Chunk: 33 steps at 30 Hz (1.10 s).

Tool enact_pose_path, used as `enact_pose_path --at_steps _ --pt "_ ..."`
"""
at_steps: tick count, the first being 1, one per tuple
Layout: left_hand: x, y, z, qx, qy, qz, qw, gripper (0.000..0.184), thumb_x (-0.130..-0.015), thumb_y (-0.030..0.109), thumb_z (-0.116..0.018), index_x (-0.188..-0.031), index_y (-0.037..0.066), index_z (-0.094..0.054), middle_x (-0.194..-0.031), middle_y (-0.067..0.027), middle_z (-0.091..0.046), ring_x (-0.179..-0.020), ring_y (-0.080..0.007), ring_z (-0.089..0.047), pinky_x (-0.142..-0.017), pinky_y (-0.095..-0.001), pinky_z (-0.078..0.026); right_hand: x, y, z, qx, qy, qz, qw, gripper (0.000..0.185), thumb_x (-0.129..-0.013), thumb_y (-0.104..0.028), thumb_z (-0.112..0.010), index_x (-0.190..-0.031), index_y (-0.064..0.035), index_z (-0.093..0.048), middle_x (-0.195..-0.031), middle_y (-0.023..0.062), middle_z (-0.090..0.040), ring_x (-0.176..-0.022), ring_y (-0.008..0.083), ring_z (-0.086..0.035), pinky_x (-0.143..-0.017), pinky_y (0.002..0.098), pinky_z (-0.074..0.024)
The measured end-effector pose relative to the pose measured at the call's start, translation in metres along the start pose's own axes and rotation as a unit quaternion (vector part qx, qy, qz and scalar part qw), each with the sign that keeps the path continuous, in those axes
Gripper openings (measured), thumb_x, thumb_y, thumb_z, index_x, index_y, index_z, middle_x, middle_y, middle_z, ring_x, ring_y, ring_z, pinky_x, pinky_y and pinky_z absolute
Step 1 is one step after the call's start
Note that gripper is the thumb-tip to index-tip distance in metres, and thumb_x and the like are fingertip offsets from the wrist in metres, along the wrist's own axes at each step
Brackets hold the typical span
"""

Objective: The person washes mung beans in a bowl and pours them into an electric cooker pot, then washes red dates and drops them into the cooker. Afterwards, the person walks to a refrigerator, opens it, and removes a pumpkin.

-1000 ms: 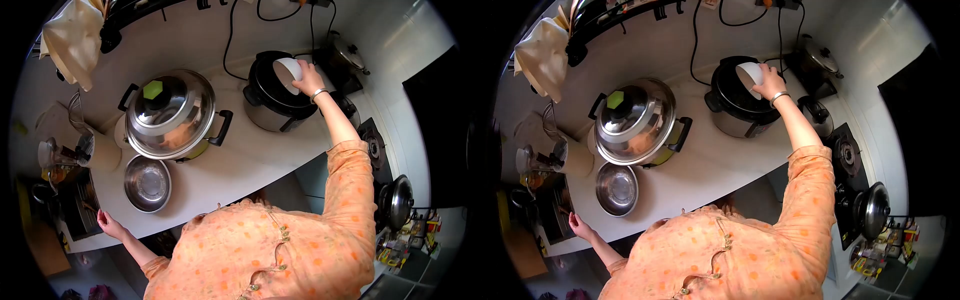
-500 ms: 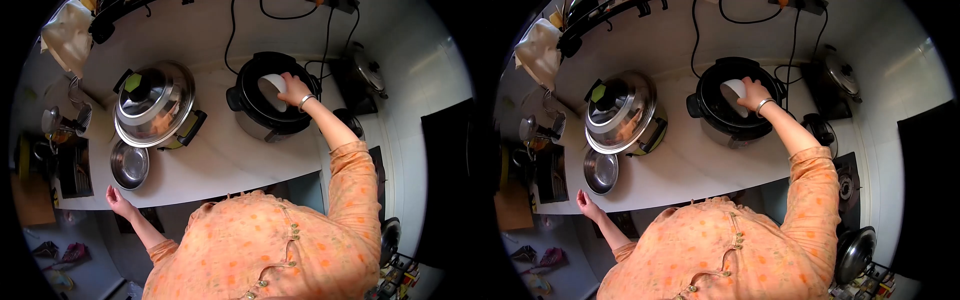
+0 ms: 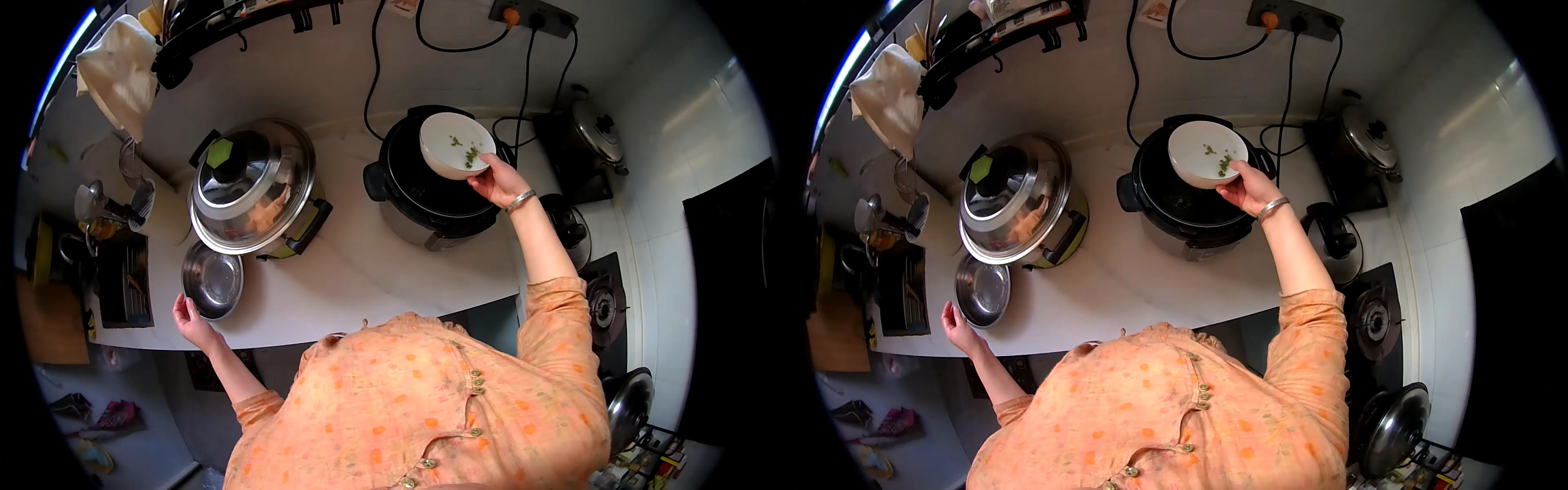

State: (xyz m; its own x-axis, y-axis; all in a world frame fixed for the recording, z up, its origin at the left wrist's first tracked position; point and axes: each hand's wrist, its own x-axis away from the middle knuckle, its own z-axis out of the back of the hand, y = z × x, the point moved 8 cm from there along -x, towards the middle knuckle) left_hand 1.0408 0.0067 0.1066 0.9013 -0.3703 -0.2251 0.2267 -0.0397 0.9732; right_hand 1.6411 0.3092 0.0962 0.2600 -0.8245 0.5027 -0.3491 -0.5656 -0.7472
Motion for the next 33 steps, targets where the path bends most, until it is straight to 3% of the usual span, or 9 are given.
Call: enact_pose_path --at_steps 6,10,15,16,20,23,24,27,33 --pt "-0.011 -0.012 -0.010 0.015 -0.024 0.003 1.000 0.018 -0.085 0.005 -0.051 -0.103 0.000 -0.052 -0.098 -0.0048 -0.054 -0.088 -0.0113 -0.049 -0.079 -0.0225 -0.040 0.023 -0.023 -0.007 0.173 0.028 0.128 0.976 0.049 -0.082 -0.021 -0.053 -0.121 -0.0059 -0.028 -0.100 0.0142 -0.052 -0.063 0.0203 -0.060 -0.054 0.0276 -0.0539" --pt "-0.012 -0.020 -0.015 0.004 -0.030 0.008 0.999 0.018 -0.085 0.006 -0.052 -0.102 0.000 -0.053 -0.097 -0.0043 -0.054 -0.087 -0.0109 -0.049 -0.079 -0.0224 -0.040 0.031 -0.041 -0.013 0.308 0.079 0.214 0.923 0.052 -0.079 -0.018 -0.057 -0.123 -0.0091 -0.031 -0.105 0.0123 -0.051 -0.066 0.0184 -0.060 -0.050 0.0257 -0.0521" --pt "-0.008 -0.020 -0.020 -0.007 -0.037 0.015 0.999 0.018 -0.085 0.006 -0.052 -0.102 0.001 -0.054 -0.097 -0.0037 -0.054 -0.087 -0.0105 -0.049 -0.079 -0.0222 -0.039 0.076 -0.072 -0.084 0.659 0.076 0.501 0.556 0.063 -0.066 -0.007 -0.064 -0.122 -0.0122 -0.034 -0.113 0.0132 -0.045 -0.075 0.0298 -0.059 -0.062 0.0333 -0.0508" --pt "-0.006 -0.019 -0.022 -0.001 -0.038 0.021 0.999 0.018 -0.085 0.006 -0.052 -0.102 0.001 -0.054 -0.097 -0.0037 -0.054 -0.088 -0.0104 -0.049 -0.079 -0.0221 -0.039 0.075 -0.071 -0.086 0.688 0.089 0.456 0.557 0.067 -0.062 -0.006 -0.065 -0.121 -0.0135 -0.035 -0.111 0.0122 -0.044 -0.084 0.0337 -0.055 -0.071 0.0353 -0.0490" --pt "-0.003 -0.018 -0.019 0.011 -0.032 0.016 0.999 0.018 -0.085 0.006 -0.053 -0.102 0.001 -0.054 -0.097 -0.0032 -0.054 -0.087 -0.0103 -0.049 -0.079 -0.0219 -0.039 0.080 -0.080 -0.093 0.717 0.117 0.461 0.509 0.061 -0.064 -0.007 -0.064 -0.119 -0.0131 -0.038 -0.110 0.0125 -0.044 -0.076 0.0322 -0.058 -0.069 0.0352 -0.0496" --pt "-0.005 -0.024 -0.013 0.016 -0.025 0.026 0.999 0.018 -0.085 0.006 -0.053 -0.102 0.001 -0.054 -0.097 -0.0030 -0.054 -0.088 -0.0108 -0.049 -0.080 -0.0223 -0.039 0.088 -0.101 -0.085 0.605 0.185 0.547 0.548 0.061 -0.066 -0.007 -0.064 -0.121 -0.0114 -0.036 -0.112 0.0125 -0.045 -0.067 0.0271 -0.060 -0.060 0.0316 -0.0512" --pt "-0.005 -0.025 -0.010 0.012 -0.022 0.024 0.999 0.018 -0.085 0.007 -0.053 -0.102 0.001 -0.054 -0.096 -0.0024 -0.054 -0.086 -0.0096 -0.049 -0.077 -0.0212 -0.039 0.071 -0.096 -0.059 0.442 0.157 0.413 0.781 0.059 -0.071 -0.013 -0.063 -0.122 -0.0098 -0.034 -0.113 0.0144 -0.046 -0.062 0.0212 -0.060 -0.052 0.0274 -0.0511" --pt "-0.005 -0.031 -0.002 -0.003 -0.023 0.033 0.999 0.018 -0.085 0.009 -0.052 -0.103 0.004 -0.055 -0.094 0.0004 -0.055 -0.080 -0.0060 -0.048 -0.069 -0.0183 -0.037 0.052 -0.077 -0.027 0.180 0.100 0.275 0.939 0.046 -0.080 -0.021 -0.058 -0.118 -0.0067 -0.035 -0.097 0.0119 -0.055 -0.065 0.0176 -0.061 -0.050 0.0242 -0.0527" --pt "0.008 -0.040 -0.011 -0.023 -0.094 0.080 0.992 0.018 -0.084 0.015 -0.054 -0.101 0.009 -0.057 -0.086 0.0046 -0.056 -0.072 -0.0039 -0.049 -0.059 -0.0171 -0.037 0.060 -0.036 -0.024 0.014 0.083 0.225 0.971 0.033 -0.083 -0.022 -0.055 -0.110 -0.0065 -0.044 -0.084 0.0079 -0.059 -0.061 0.0161 -0.060 -0.048 0.0228 -0.0519"
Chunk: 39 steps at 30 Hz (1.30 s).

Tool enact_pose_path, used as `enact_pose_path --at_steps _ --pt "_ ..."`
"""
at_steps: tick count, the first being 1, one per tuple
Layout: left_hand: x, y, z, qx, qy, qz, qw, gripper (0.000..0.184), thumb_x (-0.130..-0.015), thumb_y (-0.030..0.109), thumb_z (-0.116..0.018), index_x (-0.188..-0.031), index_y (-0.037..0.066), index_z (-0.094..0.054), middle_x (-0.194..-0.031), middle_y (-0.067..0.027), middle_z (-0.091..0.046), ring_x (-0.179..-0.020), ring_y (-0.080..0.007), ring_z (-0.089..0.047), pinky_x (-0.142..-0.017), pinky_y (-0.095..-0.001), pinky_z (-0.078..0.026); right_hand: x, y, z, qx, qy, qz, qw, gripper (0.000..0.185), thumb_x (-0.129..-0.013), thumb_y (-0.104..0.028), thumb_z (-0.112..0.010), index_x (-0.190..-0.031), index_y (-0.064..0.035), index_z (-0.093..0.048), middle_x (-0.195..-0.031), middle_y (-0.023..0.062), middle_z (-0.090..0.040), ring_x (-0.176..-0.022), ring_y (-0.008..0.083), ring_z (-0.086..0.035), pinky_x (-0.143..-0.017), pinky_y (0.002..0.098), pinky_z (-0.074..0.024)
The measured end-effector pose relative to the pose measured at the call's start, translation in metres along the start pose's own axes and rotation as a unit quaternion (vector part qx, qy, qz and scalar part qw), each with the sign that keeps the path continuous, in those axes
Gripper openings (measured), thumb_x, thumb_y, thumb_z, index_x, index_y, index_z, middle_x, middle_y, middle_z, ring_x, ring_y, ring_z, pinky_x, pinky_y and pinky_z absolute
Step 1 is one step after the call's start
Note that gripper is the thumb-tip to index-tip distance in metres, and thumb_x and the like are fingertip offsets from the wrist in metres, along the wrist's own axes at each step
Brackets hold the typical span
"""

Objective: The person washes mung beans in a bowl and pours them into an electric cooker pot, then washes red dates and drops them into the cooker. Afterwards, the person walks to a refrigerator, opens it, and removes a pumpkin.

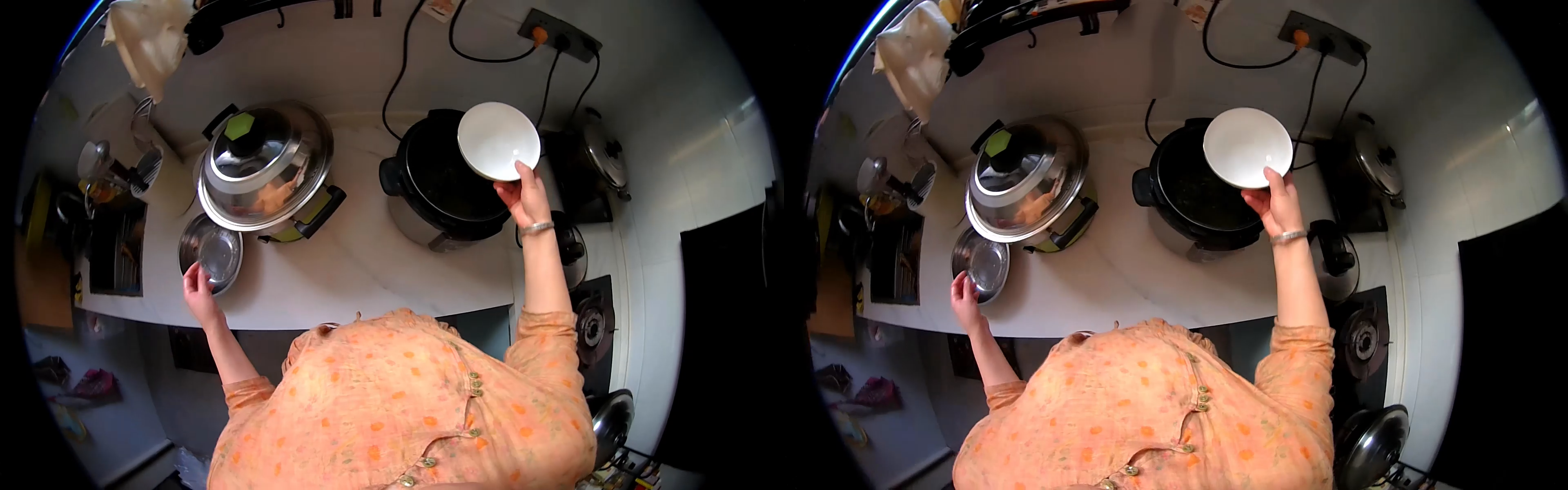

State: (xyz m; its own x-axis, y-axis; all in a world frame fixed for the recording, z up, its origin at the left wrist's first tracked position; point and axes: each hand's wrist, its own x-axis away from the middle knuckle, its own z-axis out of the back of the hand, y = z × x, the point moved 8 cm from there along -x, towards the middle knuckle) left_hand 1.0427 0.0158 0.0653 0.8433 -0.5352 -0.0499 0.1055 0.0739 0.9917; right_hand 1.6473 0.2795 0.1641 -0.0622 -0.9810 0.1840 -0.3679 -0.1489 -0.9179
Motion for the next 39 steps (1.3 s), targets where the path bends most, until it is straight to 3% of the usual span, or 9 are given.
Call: enact_pose_path --at_steps 1,6,8,12,13,22,28,33,39 --pt "0.007 0.005 -0.006 -0.019 -0.020 0.004 1.000 0.018 -0.084 0.014 -0.054 -0.100 0.007 -0.058 -0.086 0.0030 -0.056 -0.073 -0.0052 -0.050 -0.060 -0.0178 -0.037 0.006 0.007 -0.003 -0.014 -0.005 -0.015 1.000 0.032 -0.082 -0.023 -0.055 -0.108 -0.0057 -0.046 -0.082 0.0072 -0.059 -0.058 0.0158 -0.059 -0.047 0.0219 -0.0512" --pt "0.044 0.014 -0.045 -0.100 -0.133 -0.038 0.985 0.017 -0.081 0.012 -0.057 -0.096 0.003 -0.060 -0.083 -0.0023 -0.059 -0.074 -0.0089 -0.053 -0.068 -0.0217 -0.043 0.051 0.036 -0.047 -0.104 -0.117 -0.069 0.985 0.044 -0.084 -0.021 -0.052 -0.122 -0.0036 -0.039 -0.114 0.0083 -0.052 -0.104 0.0208 -0.052 -0.084 0.0328 -0.0470" --pt "0.067 0.027 -0.064 -0.164 -0.182 -0.059 0.968 0.018 -0.078 0.012 -0.059 -0.094 0.004 -0.060 -0.085 -0.0058 -0.062 -0.077 -0.0122 -0.056 -0.069 -0.0253 -0.046 0.071 0.050 -0.068 -0.101 -0.185 -0.072 0.975 0.047 -0.083 -0.023 -0.052 -0.123 -0.0029 -0.037 -0.117 0.0088 -0.050 -0.108 0.0219 -0.049 -0.089 0.0341 -0.0437" --pt "0.101 0.039 -0.089 -0.278 -0.293 -0.168 0.899 0.020 -0.074 0.013 -0.063 -0.092 0.006 -0.059 -0.088 -0.0095 -0.054 -0.074 -0.0205 -0.057 -0.066 -0.0312 -0.048 0.116 0.082 -0.118 -0.010 -0.289 -0.111 0.951 0.057 -0.078 -0.032 -0.057 -0.122 -0.0020 -0.037 -0.107 0.0091 -0.055 -0.091 0.0190 -0.059 -0.065 0.0267 -0.0528" --pt "0.104 0.036 -0.091 -0.286 -0.313 -0.166 0.890 0.021 -0.074 0.014 -0.063 -0.094 0.008 -0.059 -0.089 -0.0083 -0.054 -0.077 -0.0212 -0.056 -0.068 -0.0318 -0.047 0.128 0.087 -0.132 -0.016 -0.265 -0.103 0.959 0.050 -0.080 -0.025 -0.052 -0.119 0.0021 -0.037 -0.094 0.0118 -0.057 -0.069 0.0183 -0.060 -0.046 0.0254 -0.0499" --pt "0.048 0.000 -0.002 -0.255 -0.329 -0.175 0.892 0.025 -0.075 0.014 -0.062 -0.099 0.008 -0.057 -0.095 -0.0096 -0.055 -0.085 -0.0273 -0.055 -0.073 -0.0340 -0.046 0.230 0.204 -0.337 -0.071 -0.433 -0.259 0.861 0.048 -0.081 -0.016 -0.051 -0.123 -0.0031 -0.032 -0.106 0.0118 -0.052 -0.084 0.0206 -0.057 -0.057 0.0306 -0.0504" --pt "-0.038 -0.031 0.142 -0.295 -0.272 -0.148 0.904 0.022 -0.075 0.014 -0.061 -0.096 0.006 -0.058 -0.092 -0.0108 -0.056 -0.078 -0.0251 -0.058 -0.067 -0.0322 -0.047 0.262 0.348 -0.517 -0.087 -0.359 -0.317 0.873 0.039 -0.082 -0.011 -0.049 -0.119 -0.0029 -0.038 -0.109 0.0129 -0.051 -0.094 0.0250 -0.053 -0.078 0.0368 -0.0470" --pt "-0.074 -0.026 0.221 -0.269 -0.253 -0.122 0.921 0.021 -0.074 0.011 -0.060 -0.094 0.003 -0.059 -0.086 -0.0106 -0.057 -0.075 -0.0220 -0.059 -0.065 -0.0297 -0.048 0.267 0.475 -0.625 -0.109 -0.313 -0.388 0.860 0.040 -0.081 -0.004 -0.045 -0.118 -0.0075 -0.031 -0.110 0.0156 -0.045 -0.090 0.0318 -0.056 -0.071 0.0389 -0.0536" --pt "-0.091 -0.038 0.280 -0.266 -0.218 -0.114 0.932 0.020 -0.074 0.007 -0.060 -0.092 0.000 -0.058 -0.082 -0.0096 -0.058 -0.066 -0.0173 -0.058 -0.062 -0.0270 -0.047 0.255 0.557 -0.661 -0.088 -0.217 -0.379 0.895 0.053 -0.081 0.001 -0.043 -0.125 -0.0138 -0.019 -0.115 0.0175 -0.042 -0.092 0.0342 -0.056 -0.072 0.0442 -0.0539"
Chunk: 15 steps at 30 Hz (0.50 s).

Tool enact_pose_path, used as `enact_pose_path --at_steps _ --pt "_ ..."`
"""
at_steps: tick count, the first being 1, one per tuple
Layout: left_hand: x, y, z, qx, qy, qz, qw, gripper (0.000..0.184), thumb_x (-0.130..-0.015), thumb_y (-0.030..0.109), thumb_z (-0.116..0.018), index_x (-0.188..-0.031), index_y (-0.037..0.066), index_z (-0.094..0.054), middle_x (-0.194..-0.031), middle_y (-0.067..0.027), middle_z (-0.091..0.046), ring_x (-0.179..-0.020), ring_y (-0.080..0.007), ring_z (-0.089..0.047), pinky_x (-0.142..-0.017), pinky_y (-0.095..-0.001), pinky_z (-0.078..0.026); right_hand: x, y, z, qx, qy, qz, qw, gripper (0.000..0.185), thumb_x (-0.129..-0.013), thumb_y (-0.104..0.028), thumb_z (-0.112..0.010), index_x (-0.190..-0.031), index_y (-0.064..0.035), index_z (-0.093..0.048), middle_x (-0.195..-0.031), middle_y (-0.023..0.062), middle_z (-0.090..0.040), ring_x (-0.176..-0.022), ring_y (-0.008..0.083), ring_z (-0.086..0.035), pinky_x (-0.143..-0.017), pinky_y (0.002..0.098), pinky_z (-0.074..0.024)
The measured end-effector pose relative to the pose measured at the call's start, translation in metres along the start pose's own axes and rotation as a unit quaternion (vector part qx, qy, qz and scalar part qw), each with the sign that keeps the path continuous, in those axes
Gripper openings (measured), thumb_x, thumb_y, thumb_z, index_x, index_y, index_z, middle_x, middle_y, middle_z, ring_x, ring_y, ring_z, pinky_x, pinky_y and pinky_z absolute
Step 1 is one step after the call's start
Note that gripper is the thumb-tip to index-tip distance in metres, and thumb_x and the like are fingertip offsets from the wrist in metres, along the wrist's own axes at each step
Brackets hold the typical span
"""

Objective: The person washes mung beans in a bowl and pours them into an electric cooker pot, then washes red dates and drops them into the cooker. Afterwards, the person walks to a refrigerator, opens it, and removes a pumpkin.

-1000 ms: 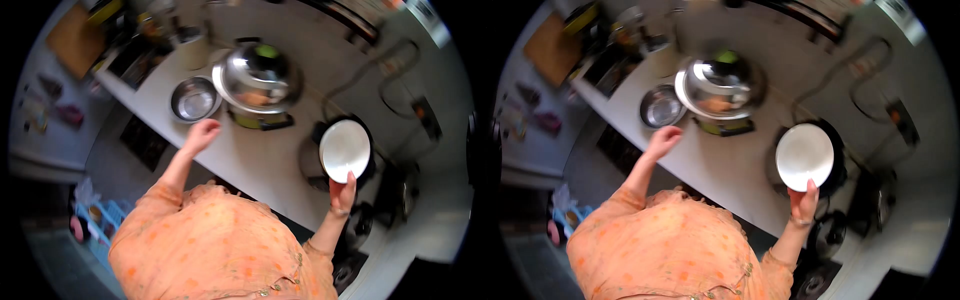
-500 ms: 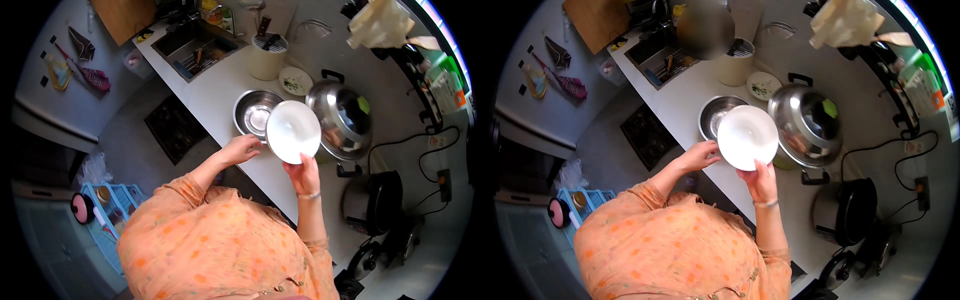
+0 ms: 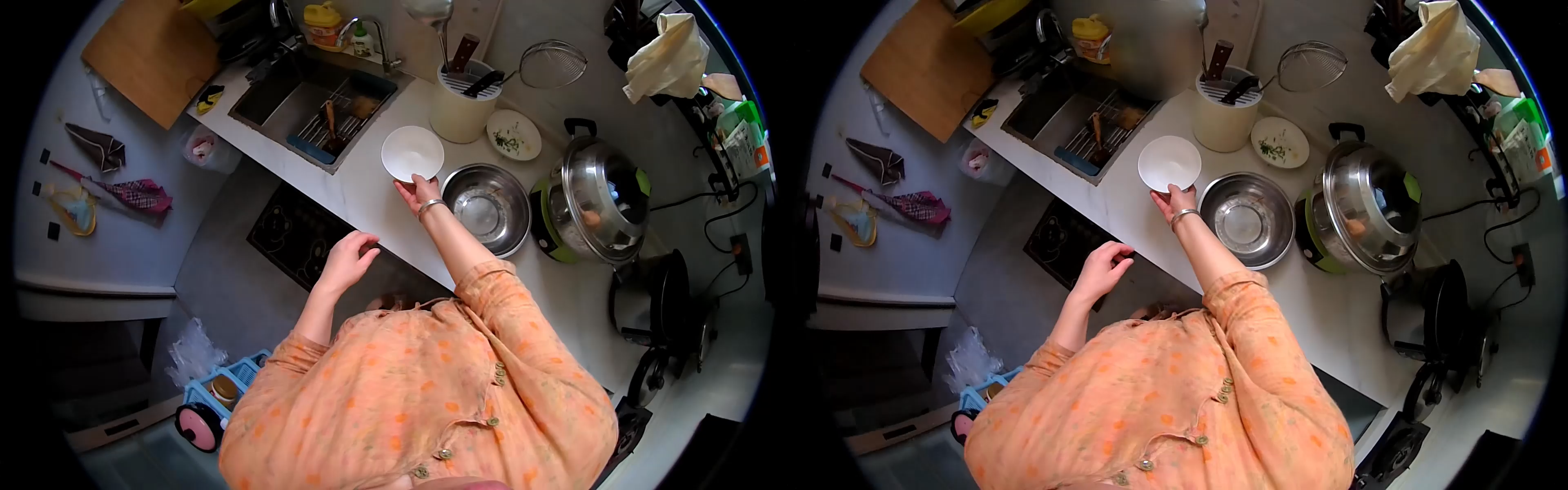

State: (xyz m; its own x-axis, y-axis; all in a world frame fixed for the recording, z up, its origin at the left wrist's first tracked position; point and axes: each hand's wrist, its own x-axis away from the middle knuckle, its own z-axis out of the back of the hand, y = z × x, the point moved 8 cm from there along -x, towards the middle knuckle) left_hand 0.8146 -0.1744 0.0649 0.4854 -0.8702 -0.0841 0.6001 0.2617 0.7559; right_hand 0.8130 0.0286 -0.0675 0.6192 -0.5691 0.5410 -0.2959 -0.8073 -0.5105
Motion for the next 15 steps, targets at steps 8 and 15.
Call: enact_pose_path --at_steps 8,15 --pt "-0.006 -0.035 0.034 0.037 0.025 0.064 0.997 0.019 -0.074 0.006 -0.061 -0.092 0.001 -0.060 -0.082 -0.0078 -0.058 -0.066 -0.0142 -0.056 -0.058 -0.0243 -0.046 -0.035 0.013 0.019 0.028 0.089 0.044 0.995 0.044 -0.083 -0.001 -0.044 -0.122 -0.0091 -0.024 -0.109 0.0185 -0.047 -0.090 0.0333 -0.057 -0.070 0.0418 -0.0543" --pt "-0.029 -0.042 0.039 0.044 0.042 0.015 0.998 0.018 -0.075 0.005 -0.060 -0.092 -0.001 -0.059 -0.079 -0.0100 -0.058 -0.065 -0.0170 -0.056 -0.060 -0.0262 -0.046 -0.049 0.028 0.035 -0.012 0.130 0.029 0.991 0.045 -0.080 0.005 -0.045 -0.119 -0.0122 -0.032 -0.113 0.0147 -0.046 -0.087 0.0317 -0.057 -0.066 0.0436 -0.0541"
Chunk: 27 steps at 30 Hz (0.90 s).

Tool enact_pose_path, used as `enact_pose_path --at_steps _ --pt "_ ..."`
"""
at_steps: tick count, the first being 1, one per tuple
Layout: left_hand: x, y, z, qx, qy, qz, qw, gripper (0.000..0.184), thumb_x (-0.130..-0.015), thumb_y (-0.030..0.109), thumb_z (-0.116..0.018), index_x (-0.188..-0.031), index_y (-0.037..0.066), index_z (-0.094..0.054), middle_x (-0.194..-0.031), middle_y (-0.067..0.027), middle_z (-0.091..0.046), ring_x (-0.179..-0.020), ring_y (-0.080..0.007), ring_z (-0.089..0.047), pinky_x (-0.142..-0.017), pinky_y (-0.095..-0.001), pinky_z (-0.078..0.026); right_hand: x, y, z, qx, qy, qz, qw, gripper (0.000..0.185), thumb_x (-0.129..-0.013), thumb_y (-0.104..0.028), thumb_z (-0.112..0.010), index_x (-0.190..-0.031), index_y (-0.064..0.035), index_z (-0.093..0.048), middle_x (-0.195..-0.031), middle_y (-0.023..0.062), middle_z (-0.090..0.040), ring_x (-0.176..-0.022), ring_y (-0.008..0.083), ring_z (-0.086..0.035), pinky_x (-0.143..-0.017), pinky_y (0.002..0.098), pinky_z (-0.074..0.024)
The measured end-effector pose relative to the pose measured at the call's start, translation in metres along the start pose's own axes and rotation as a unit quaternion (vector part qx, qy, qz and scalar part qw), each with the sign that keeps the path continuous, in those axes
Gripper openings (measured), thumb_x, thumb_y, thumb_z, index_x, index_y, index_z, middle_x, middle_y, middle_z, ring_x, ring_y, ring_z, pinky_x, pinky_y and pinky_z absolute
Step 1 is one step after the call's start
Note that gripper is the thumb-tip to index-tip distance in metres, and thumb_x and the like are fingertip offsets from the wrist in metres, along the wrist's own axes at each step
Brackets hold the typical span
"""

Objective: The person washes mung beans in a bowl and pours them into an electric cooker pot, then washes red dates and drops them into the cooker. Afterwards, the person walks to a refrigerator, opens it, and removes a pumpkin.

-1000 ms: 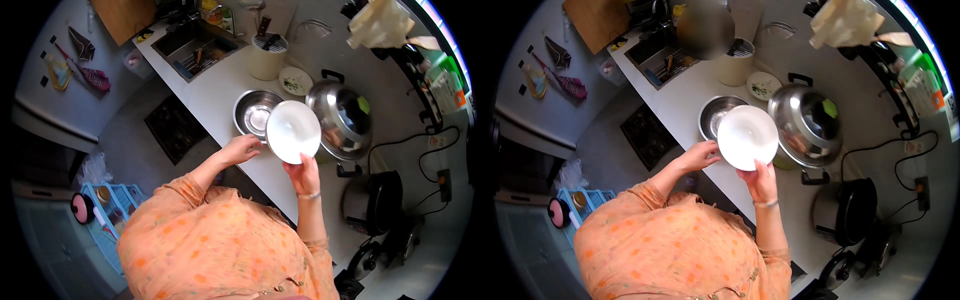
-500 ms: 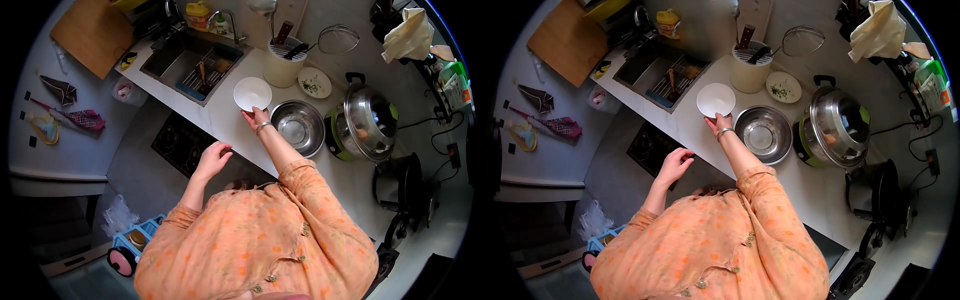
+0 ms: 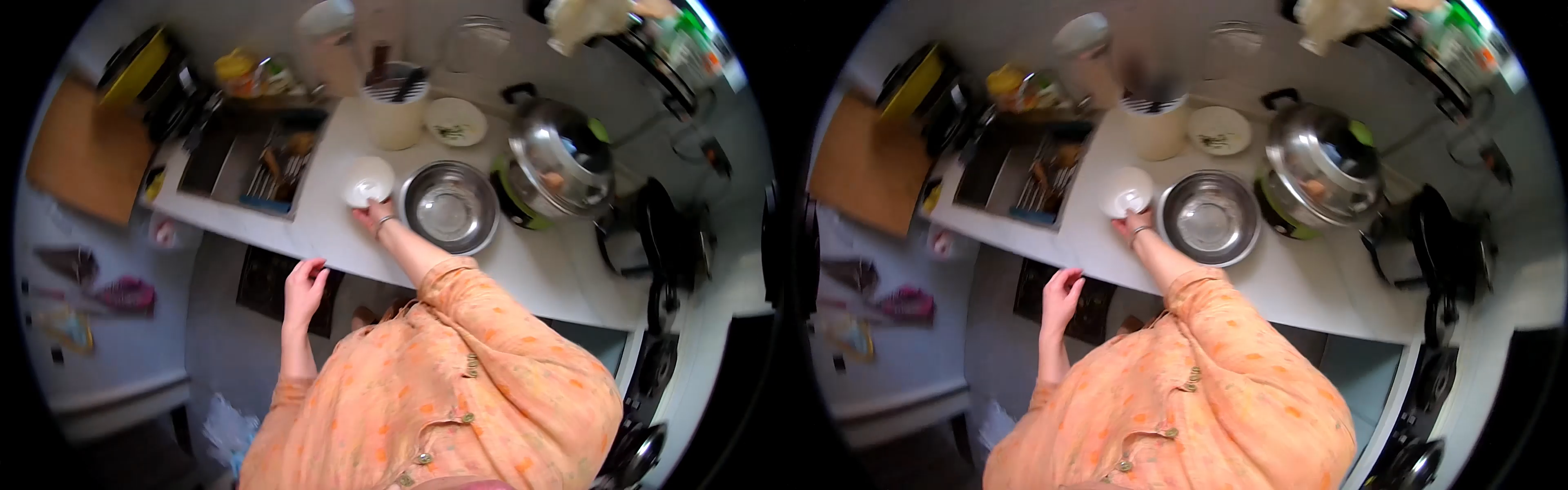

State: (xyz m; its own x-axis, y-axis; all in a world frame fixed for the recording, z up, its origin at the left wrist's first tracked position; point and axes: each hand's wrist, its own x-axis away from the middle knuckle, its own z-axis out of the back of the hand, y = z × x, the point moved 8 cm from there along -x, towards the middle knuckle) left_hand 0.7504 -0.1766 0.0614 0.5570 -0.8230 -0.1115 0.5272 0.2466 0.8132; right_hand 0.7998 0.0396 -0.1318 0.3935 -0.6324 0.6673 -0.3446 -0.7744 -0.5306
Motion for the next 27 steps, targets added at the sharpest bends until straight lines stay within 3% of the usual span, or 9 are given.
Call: enact_pose_path --at_steps 4,9,18,20,21,22,24,27 --pt "-0.013 0.001 -0.008 0.007 -0.025 -0.001 1.000 0.015 -0.078 0.003 -0.056 -0.092 -0.002 -0.058 -0.081 -0.0083 -0.058 -0.071 -0.0145 -0.056 -0.066 -0.0247 -0.045 0.013 -0.012 0.005 -0.011 0.073 0.058 0.996 0.041 -0.083 -0.001 -0.046 -0.120 -0.0155 -0.033 -0.109 0.0138 -0.049 -0.085 0.0299 -0.058 -0.060 0.0389 -0.0544" --pt "-0.023 -0.001 -0.013 -0.035 -0.059 -0.003 0.998 0.016 -0.077 0.005 -0.058 -0.093 -0.001 -0.059 -0.082 -0.0076 -0.058 -0.070 -0.0133 -0.056 -0.062 -0.0238 -0.045 0.006 -0.016 0.006 -0.048 0.069 0.001 0.996 0.044 -0.083 -0.002 -0.046 -0.121 -0.0165 -0.031 -0.111 0.0122 -0.048 -0.086 0.0290 -0.058 -0.061 0.0377 -0.0547" --pt "-0.054 0.002 -0.012 -0.060 -0.077 0.000 0.995 0.018 -0.078 0.006 -0.057 -0.095 -0.001 -0.059 -0.083 -0.0071 -0.061 -0.067 -0.0120 -0.054 -0.058 -0.0234 -0.044 0.030 -0.025 0.002 -0.021 0.090 0.012 0.996 0.048 -0.081 0.001 -0.041 -0.124 -0.0164 -0.027 -0.109 0.0130 -0.048 -0.078 0.0263 -0.059 -0.059 0.0348 -0.0546" --pt "-0.057 -0.011 -0.007 -0.077 -0.090 0.022 0.993 0.019 -0.079 0.007 -0.056 -0.096 0.000 -0.059 -0.084 -0.0076 -0.061 -0.068 -0.0124 -0.055 -0.059 -0.0240 -0.044 0.048 -0.017 -0.008 -0.027 0.004 -0.035 0.999 0.047 -0.081 0.001 -0.041 -0.124 -0.0154 -0.028 -0.109 0.0133 -0.048 -0.077 0.0259 -0.060 -0.059 0.0340 -0.0544" --pt "-0.060 -0.020 -0.004 -0.081 -0.075 0.011 0.994 0.018 -0.079 0.007 -0.056 -0.096 0.000 -0.059 -0.084 -0.0078 -0.061 -0.069 -0.0125 -0.055 -0.060 -0.0243 -0.044 0.057 -0.014 -0.014 -0.014 -0.107 -0.056 0.993 0.044 -0.083 -0.003 -0.042 -0.124 -0.0141 -0.030 -0.109 0.0124 -0.048 -0.082 0.0259 -0.059 -0.065 0.0351 -0.0540" --pt "-0.064 -0.025 -0.001 -0.083 -0.061 -0.002 0.995 0.018 -0.079 0.007 -0.056 -0.096 0.000 -0.059 -0.084 -0.0079 -0.061 -0.070 -0.0125 -0.055 -0.060 -0.0245 -0.044 0.075 -0.021 -0.003 -0.021 -0.101 -0.058 0.993 0.044 -0.083 -0.003 -0.042 -0.124 -0.0141 -0.030 -0.109 0.0124 -0.048 -0.082 0.0259 -0.059 -0.065 0.0351 -0.0540" --pt "-0.066 -0.031 0.000 -0.076 -0.067 0.003 0.995 0.019 -0.080 0.007 -0.056 -0.097 0.001 -0.059 -0.085 -0.0078 -0.061 -0.070 -0.0128 -0.055 -0.061 -0.0253 -0.044 0.136 -0.052 0.005 -0.038 -0.188 -0.064 0.979 0.040 -0.085 -0.008 -0.045 -0.123 -0.0122 -0.033 -0.109 0.0115 -0.049 -0.090 0.0262 -0.057 -0.073 0.0372 -0.0521" --pt "-0.076 -0.054 0.002 -0.096 -0.088 0.008 0.992 0.021 -0.080 0.009 -0.057 -0.099 0.001 -0.058 -0.088 -0.0074 -0.061 -0.070 -0.0131 -0.055 -0.061 -0.0258 -0.045 0.199 -0.099 0.069 -0.026 -0.175 0.000 0.984 0.041 -0.086 -0.016 -0.048 -0.124 -0.0115 -0.033 -0.111 0.0113 -0.050 -0.094 0.0256 -0.056 -0.079 0.0391 -0.0500"
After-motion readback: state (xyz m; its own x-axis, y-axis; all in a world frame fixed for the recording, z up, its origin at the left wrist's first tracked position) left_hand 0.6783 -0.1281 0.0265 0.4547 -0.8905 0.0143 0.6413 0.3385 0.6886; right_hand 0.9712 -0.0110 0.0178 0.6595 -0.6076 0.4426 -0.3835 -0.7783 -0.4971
